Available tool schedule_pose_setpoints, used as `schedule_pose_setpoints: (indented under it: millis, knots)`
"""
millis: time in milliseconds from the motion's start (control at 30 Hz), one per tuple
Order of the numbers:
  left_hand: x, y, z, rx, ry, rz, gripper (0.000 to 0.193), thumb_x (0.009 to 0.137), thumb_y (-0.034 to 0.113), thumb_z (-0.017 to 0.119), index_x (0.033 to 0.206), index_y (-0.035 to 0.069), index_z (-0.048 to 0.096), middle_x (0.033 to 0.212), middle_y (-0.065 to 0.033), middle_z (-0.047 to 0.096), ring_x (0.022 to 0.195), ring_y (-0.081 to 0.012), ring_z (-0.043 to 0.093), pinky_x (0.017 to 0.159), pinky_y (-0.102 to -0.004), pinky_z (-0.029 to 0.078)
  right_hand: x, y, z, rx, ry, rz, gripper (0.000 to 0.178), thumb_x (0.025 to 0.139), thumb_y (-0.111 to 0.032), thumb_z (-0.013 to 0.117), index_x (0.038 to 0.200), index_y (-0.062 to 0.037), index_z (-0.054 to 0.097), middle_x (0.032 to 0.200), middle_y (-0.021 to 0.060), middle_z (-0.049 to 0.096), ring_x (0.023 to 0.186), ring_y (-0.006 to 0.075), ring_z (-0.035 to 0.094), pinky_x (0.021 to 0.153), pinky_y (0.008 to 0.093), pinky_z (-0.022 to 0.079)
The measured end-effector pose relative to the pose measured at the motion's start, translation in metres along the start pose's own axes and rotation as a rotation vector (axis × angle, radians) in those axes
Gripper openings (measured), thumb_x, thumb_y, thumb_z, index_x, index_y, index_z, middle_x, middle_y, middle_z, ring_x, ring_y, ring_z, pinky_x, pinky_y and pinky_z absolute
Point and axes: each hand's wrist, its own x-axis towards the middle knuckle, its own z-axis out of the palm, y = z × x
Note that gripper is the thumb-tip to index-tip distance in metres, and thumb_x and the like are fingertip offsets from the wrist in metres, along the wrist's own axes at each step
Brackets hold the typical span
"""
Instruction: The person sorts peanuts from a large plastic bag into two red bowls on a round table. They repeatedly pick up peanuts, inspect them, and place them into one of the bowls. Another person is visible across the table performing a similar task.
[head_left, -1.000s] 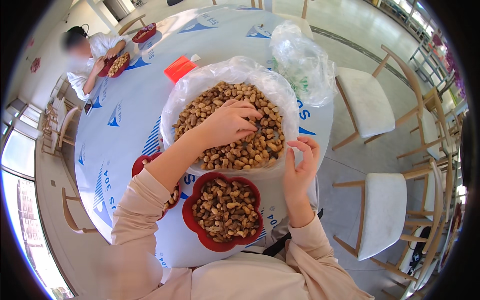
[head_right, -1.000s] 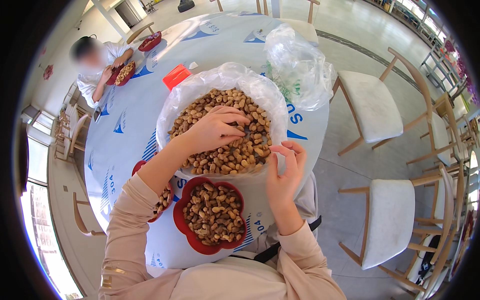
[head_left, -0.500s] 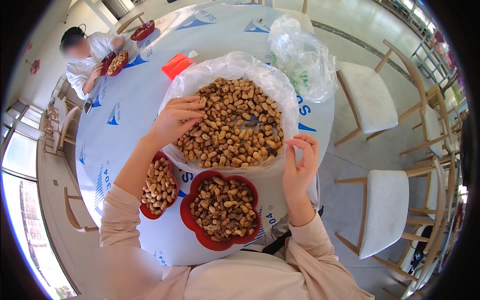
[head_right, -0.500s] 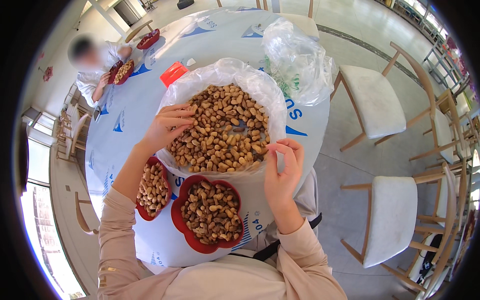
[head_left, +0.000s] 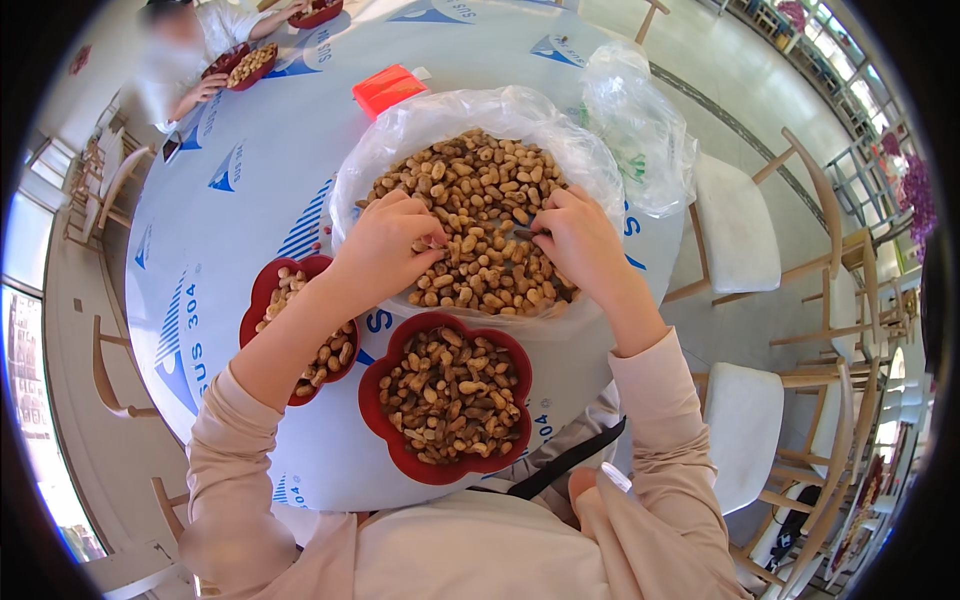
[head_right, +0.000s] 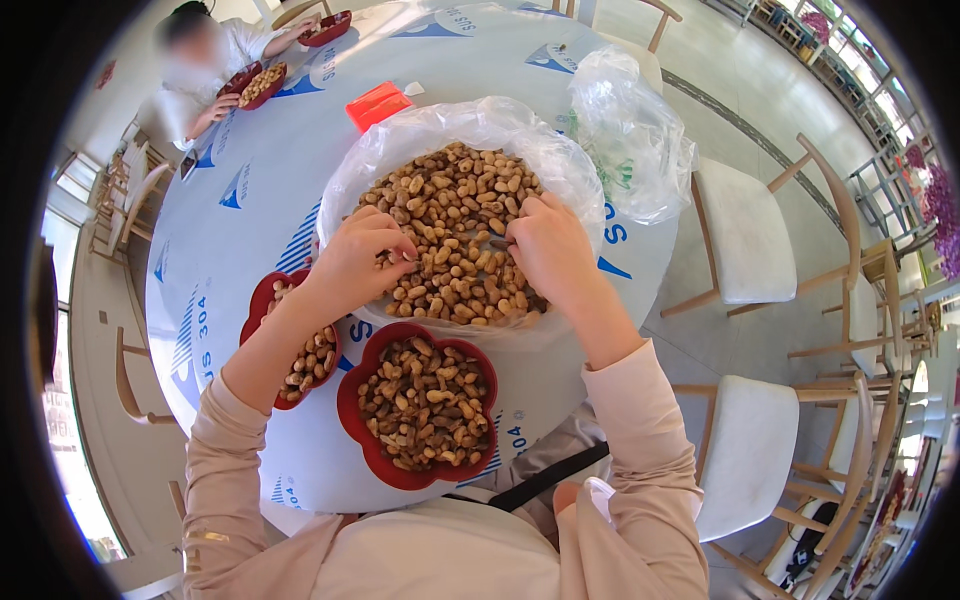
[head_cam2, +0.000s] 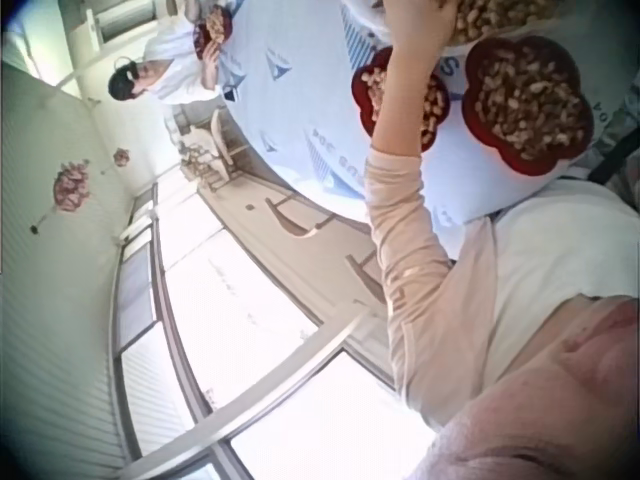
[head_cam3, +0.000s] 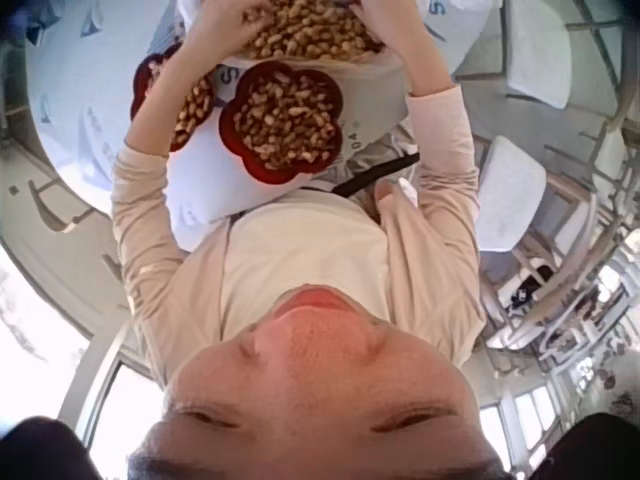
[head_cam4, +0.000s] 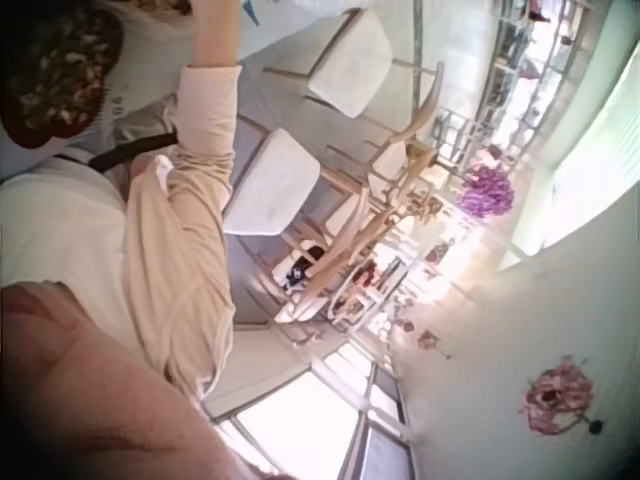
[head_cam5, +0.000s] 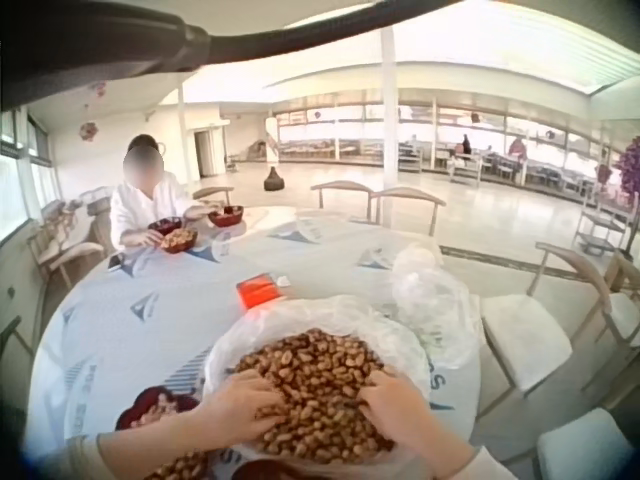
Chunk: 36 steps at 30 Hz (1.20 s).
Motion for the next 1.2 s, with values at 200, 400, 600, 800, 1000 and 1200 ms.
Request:
schedule_pose_setpoints:
  millis: [200,400,600,800,1000,1200]
  knots:
    - [-0.012,-0.001,0.004,0.028,0.029,-0.031,0.011,0.080,0.009,0.078,0.090,0.007,0.073,0.096,-0.0060,0.057,0.102,-0.0265,0.054,0.092,-0.0392,0.048,-0.014,-0.015,-0.005,0.257,0.169,0.098,0.013,0.077,-0.007,0.081,0.088,-0.0040,0.076,0.094,0.0058,0.064,0.098,0.0258,0.060,0.086,0.0375,0.052]
    - [-0.011,-0.002,0.013,0.043,0.048,0.003,0.014,0.077,0.009,0.079,0.088,0.007,0.071,0.097,-0.0059,0.057,0.103,-0.0271,0.055,0.094,-0.0402,0.047,-0.067,-0.080,-0.042,0.583,0.060,-0.119,0.017,0.078,-0.005,0.082,0.093,-0.0043,0.073,0.091,0.0047,0.062,0.090,0.0252,0.058,0.078,0.0355,0.050]
    - [-0.014,-0.001,0.010,-0.121,0.067,-0.081,0.013,0.081,0.008,0.076,0.089,0.004,0.067,0.097,-0.0075,0.062,0.100,-0.0289,0.060,0.093,-0.0410,0.049,-0.074,-0.055,-0.041,0.390,0.227,-0.005,0.016,0.081,-0.002,0.078,0.096,-0.0048,0.073,0.089,0.0068,0.064,0.086,0.0271,0.060,0.077,0.0373,0.051]
    - [-0.028,0.028,-0.030,-0.454,0.016,-0.428,0.014,0.093,0.007,0.073,0.103,0.000,0.067,0.096,-0.0026,0.071,0.086,-0.0093,0.066,0.082,-0.0275,0.054,-0.055,-0.002,-0.032,0.220,0.299,0.142,0.013,0.084,0.000,0.074,0.097,-0.0037,0.073,0.091,0.0089,0.067,0.091,0.0296,0.064,0.079,0.0395,0.053]
    - [-0.056,0.062,-0.045,-0.600,-0.151,-0.473,0.014,0.090,0.006,0.076,0.101,0.000,0.070,0.090,-0.0016,0.072,0.084,-0.0075,0.068,0.074,-0.0235,0.052,-0.026,-0.005,-0.017,0.119,0.050,-0.005,0.022,0.084,0.002,0.071,0.105,-0.0015,0.073,0.096,0.0132,0.070,0.091,0.0311,0.067,0.080,0.0388,0.054]
    - [-0.074,0.072,-0.044,-0.576,-0.303,-0.433,0.014,0.090,0.009,0.077,0.101,0.002,0.073,0.089,-0.0043,0.075,0.083,-0.0110,0.071,0.073,-0.0246,0.053,-0.027,-0.001,-0.027,0.111,-0.109,0.205,0.031,0.081,0.004,0.069,0.111,-0.0020,0.071,0.098,0.0152,0.069,0.092,0.0333,0.066,0.082,0.0405,0.054]
